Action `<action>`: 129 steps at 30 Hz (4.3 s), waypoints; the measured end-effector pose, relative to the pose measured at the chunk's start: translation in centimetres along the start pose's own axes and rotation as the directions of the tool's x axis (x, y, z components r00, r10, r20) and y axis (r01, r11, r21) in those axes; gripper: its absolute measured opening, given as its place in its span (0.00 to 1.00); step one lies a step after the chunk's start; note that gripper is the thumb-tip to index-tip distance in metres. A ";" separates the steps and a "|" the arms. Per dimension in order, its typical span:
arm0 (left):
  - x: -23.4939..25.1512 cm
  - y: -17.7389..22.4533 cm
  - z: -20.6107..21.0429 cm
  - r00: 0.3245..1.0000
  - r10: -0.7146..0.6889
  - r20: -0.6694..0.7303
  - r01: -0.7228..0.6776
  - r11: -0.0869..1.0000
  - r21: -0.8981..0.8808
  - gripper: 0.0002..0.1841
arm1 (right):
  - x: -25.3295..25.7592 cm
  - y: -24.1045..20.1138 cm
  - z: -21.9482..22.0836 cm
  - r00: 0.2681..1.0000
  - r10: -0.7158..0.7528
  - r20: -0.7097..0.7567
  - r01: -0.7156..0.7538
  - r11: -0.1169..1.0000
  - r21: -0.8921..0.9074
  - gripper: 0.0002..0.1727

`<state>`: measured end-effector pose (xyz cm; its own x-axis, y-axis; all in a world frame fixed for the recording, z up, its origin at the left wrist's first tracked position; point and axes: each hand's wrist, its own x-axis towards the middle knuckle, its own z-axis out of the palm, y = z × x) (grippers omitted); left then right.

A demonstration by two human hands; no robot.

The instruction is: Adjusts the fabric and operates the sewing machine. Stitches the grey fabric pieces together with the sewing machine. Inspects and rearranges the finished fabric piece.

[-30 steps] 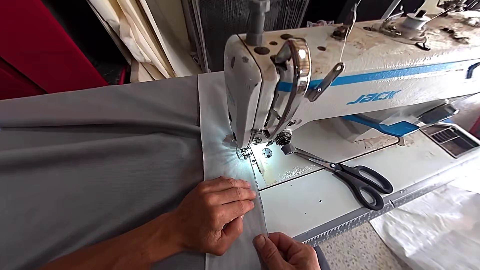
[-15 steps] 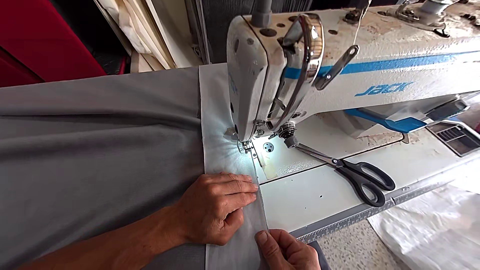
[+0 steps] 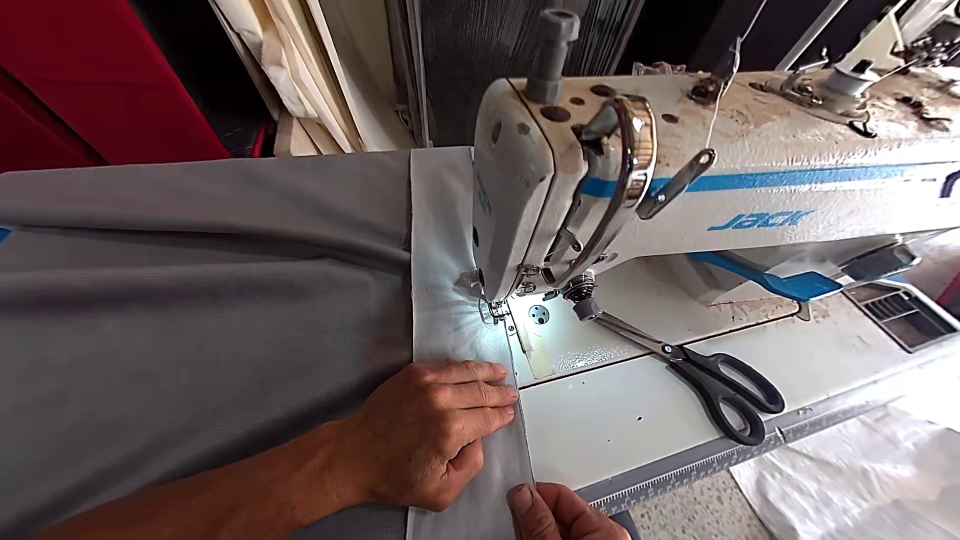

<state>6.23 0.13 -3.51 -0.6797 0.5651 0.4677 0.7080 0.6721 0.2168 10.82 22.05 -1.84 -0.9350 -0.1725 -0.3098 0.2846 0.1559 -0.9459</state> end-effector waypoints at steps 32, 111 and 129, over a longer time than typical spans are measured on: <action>0.5 -0.2 0.3 0.995 -0.088 -0.038 0.088 0.996 -0.017 0.20 | 1.2 -1.3 -0.5 1.000 -0.001 0.024 0.003 0.997 -0.079 0.09; 2.1 -8.2 -0.7 0.939 0.332 -0.086 -0.318 0.937 0.143 0.13 | 12.4 -7.9 3.2 0.967 0.256 0.001 -0.242 0.915 -0.322 0.17; 0.1 9.4 -0.8 0.588 -0.802 -0.101 0.790 0.597 -0.140 0.25 | 5.9 -4.2 -0.9 0.956 0.187 0.225 -0.202 0.978 0.047 0.14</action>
<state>12.98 6.10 -0.80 -0.9486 -0.2550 0.1875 -0.0876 0.7809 0.6185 3.90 21.29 0.41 -0.7933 -0.3545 -0.4950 0.4776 0.1420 -0.8670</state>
